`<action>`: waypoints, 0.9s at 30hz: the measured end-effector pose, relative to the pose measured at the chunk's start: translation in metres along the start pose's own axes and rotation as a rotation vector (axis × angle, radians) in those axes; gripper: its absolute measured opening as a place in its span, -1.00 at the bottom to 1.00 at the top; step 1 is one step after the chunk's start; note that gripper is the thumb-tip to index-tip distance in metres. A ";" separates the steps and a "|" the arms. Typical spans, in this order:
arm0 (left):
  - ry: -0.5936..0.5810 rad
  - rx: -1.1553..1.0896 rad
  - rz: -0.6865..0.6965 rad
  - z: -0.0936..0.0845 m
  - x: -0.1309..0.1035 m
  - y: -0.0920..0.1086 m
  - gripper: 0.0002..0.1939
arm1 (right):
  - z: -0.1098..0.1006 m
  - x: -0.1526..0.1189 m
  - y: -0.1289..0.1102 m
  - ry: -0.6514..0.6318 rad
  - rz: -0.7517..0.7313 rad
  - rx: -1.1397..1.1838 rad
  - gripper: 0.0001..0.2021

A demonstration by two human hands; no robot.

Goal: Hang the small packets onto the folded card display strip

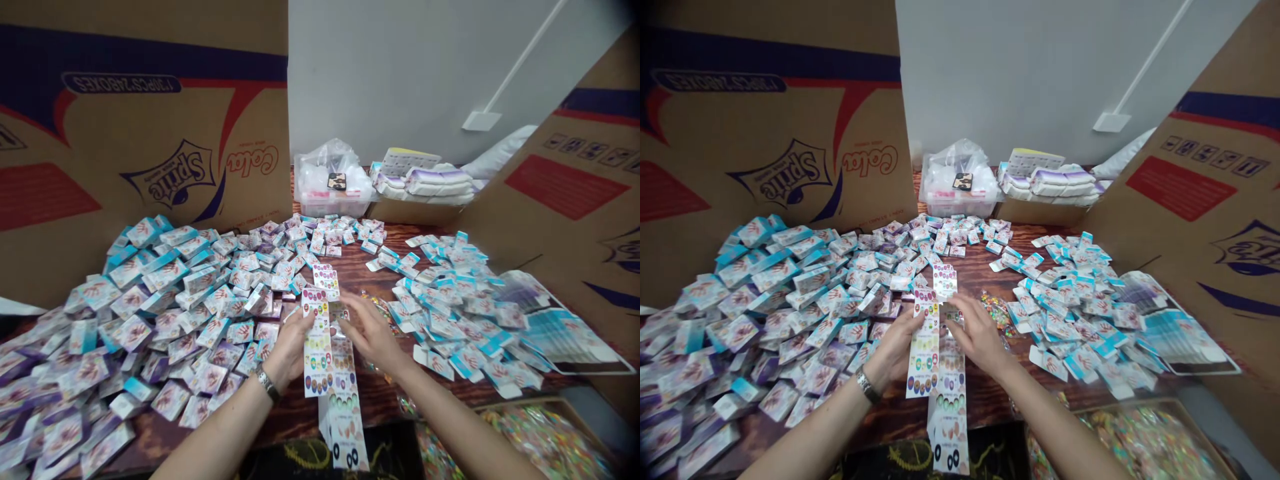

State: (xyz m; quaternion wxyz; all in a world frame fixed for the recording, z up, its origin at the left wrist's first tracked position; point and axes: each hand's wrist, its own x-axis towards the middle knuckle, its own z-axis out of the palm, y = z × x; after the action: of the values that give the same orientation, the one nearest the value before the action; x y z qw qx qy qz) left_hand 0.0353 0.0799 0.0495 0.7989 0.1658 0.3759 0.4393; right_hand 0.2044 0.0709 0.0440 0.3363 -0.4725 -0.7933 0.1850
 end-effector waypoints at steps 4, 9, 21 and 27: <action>0.027 0.053 -0.039 -0.001 -0.008 0.000 -0.72 | 0.023 0.021 0.031 0.010 0.151 -0.207 -0.77; 0.041 0.074 -0.076 -0.007 -0.030 0.008 -0.71 | 0.042 0.044 0.052 0.044 0.266 -0.264 -0.75; 0.037 -0.213 0.011 -0.005 -0.011 0.023 -0.85 | -0.007 -0.005 -0.038 -0.088 -0.613 -0.314 -0.53; 0.015 -0.123 0.068 -0.009 -0.011 0.020 -0.77 | -0.012 -0.007 -0.060 -0.120 -0.610 -0.174 -0.74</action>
State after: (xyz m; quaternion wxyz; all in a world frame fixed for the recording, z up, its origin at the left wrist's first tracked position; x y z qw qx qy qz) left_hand 0.0137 0.0813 0.0604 0.7891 0.1258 0.3485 0.4899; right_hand 0.1774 0.0358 0.0869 0.2871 -0.2279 -0.9297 0.0348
